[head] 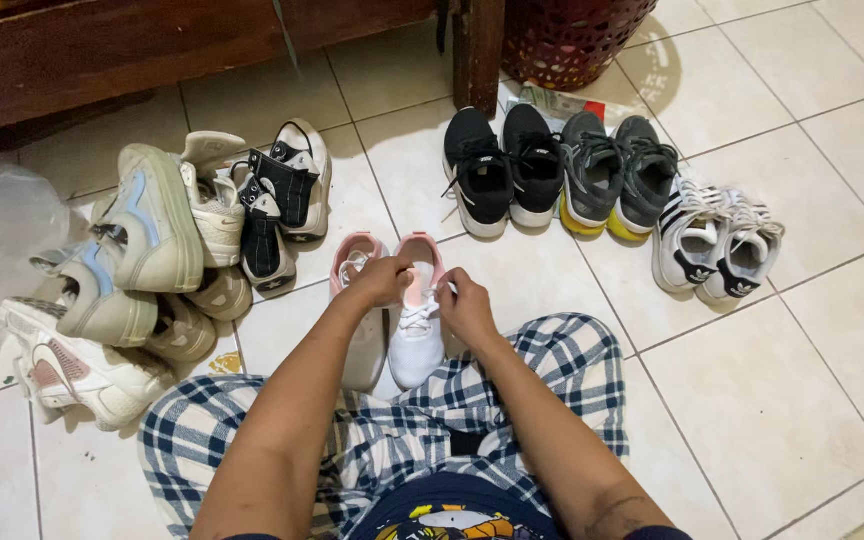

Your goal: The person sits on the floor and threads white shoelaces through the eyelets of a pink and white sneaker, then ties the laces into a bow. The person repeats the lacing and tying process on the second shoe.

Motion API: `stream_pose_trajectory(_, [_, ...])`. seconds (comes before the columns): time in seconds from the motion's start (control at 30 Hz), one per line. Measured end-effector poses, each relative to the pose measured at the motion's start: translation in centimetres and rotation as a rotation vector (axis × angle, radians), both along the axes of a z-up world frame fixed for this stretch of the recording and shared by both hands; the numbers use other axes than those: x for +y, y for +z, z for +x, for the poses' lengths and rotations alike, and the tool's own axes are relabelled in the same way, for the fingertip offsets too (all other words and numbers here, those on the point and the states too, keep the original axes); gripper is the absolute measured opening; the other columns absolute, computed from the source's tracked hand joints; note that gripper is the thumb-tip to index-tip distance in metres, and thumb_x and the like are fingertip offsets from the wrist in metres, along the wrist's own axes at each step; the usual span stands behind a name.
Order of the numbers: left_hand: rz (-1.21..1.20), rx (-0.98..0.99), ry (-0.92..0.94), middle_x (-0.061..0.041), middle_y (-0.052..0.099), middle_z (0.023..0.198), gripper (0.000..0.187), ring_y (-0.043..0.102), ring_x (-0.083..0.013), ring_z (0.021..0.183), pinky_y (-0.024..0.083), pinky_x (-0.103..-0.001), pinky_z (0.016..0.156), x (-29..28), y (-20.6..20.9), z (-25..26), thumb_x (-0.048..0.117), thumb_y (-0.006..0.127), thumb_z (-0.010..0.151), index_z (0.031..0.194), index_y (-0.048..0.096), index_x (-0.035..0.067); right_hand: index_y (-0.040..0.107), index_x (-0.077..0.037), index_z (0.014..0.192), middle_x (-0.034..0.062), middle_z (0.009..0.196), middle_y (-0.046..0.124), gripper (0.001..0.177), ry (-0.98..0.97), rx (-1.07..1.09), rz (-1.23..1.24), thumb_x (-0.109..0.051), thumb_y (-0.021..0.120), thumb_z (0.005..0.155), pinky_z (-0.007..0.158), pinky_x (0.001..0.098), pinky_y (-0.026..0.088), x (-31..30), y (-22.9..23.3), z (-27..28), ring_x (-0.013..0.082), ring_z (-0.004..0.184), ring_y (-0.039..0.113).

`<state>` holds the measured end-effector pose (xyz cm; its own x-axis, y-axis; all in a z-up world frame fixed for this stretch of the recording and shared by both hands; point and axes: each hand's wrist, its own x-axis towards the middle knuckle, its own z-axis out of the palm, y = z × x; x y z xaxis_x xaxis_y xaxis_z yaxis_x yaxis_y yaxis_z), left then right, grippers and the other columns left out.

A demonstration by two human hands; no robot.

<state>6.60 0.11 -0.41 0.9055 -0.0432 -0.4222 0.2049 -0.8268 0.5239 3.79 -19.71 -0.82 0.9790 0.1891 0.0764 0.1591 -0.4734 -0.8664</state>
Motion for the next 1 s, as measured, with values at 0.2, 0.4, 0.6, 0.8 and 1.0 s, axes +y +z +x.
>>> stream_pose_trajectory(0.2, [0.019, 0.017, 0.010, -0.007, 0.074, 0.120, 0.034, 0.063, -0.0293, 0.124, 0.010, -0.074, 0.115, 0.3, -0.4, 0.1, 0.037, 0.058, 0.097, 0.127, 0.069, 0.025, 0.069, -0.002, 0.099, 0.0174, 0.085, 0.073, 0.015, 0.040, -0.017, -0.004, -0.014, 0.069, 0.090, 0.064, 0.0355, 0.058, 0.6, -0.2, -0.3, 0.0274, 0.069, 0.074])
stream_pose_trajectory(0.4, [-0.041, -0.027, -0.019, -0.009, 0.072, 0.121, 0.046, 0.063, -0.0311, 0.123, 0.035, -0.055, 0.112, 0.2, -0.5, 0.1, 0.023, 0.069, 0.086, 0.132, 0.064, 0.026, 0.074, -0.006, 0.099, 0.0145, 0.093, 0.069, 0.015, 0.182, -0.124, -0.031, -0.013, 0.075, 0.085, 0.074, 0.0375, 0.056, 0.5, 0.2, -0.6, 0.0289, 0.082, 0.070])
stream_pose_trajectory(0.6, [0.019, -0.060, -0.125, -0.010, 0.073, 0.120, 0.063, 0.062, -0.0332, 0.121, 0.045, -0.042, 0.107, 0.2, -0.1, -0.4, 0.013, 0.079, 0.074, 0.133, 0.063, 0.030, 0.075, -0.007, 0.101, 0.0148, 0.094, 0.065, 0.015, 0.140, -0.139, -0.100, -0.009, 0.073, 0.087, 0.075, 0.0389, 0.054, 0.4, -0.7, -1.1, 0.0313, 0.082, 0.068])
stream_pose_trajectory(0.8, [-0.100, -0.121, -0.075, -0.007, 0.074, 0.118, 0.028, 0.067, -0.0300, 0.118, 0.039, -0.049, 0.111, 0.6, -0.5, -0.7, 0.021, 0.063, 0.095, 0.123, 0.065, 0.027, 0.077, -0.007, 0.105, 0.0130, 0.095, 0.068, 0.020, 0.157, -0.094, -0.042, -0.012, 0.076, 0.086, 0.072, 0.0366, 0.056, 0.1, -0.9, -0.9, 0.0277, 0.079, 0.070])
stream_pose_trajectory(1.0, [-0.104, -0.061, 0.000, 0.000, 0.078, 0.106, 0.016, 0.068, -0.0182, 0.115, -0.005, -0.071, 0.116, 0.5, 0.3, -1.5, 0.023, 0.060, 0.099, 0.114, 0.066, 0.026, 0.075, -0.004, 0.103, 0.0121, 0.095, 0.068, 0.018, 0.100, -0.034, 0.032, -0.014, 0.076, 0.088, 0.070, 0.0334, 0.058, 0.3, -0.1, -1.5, 0.0231, 0.078, 0.071])
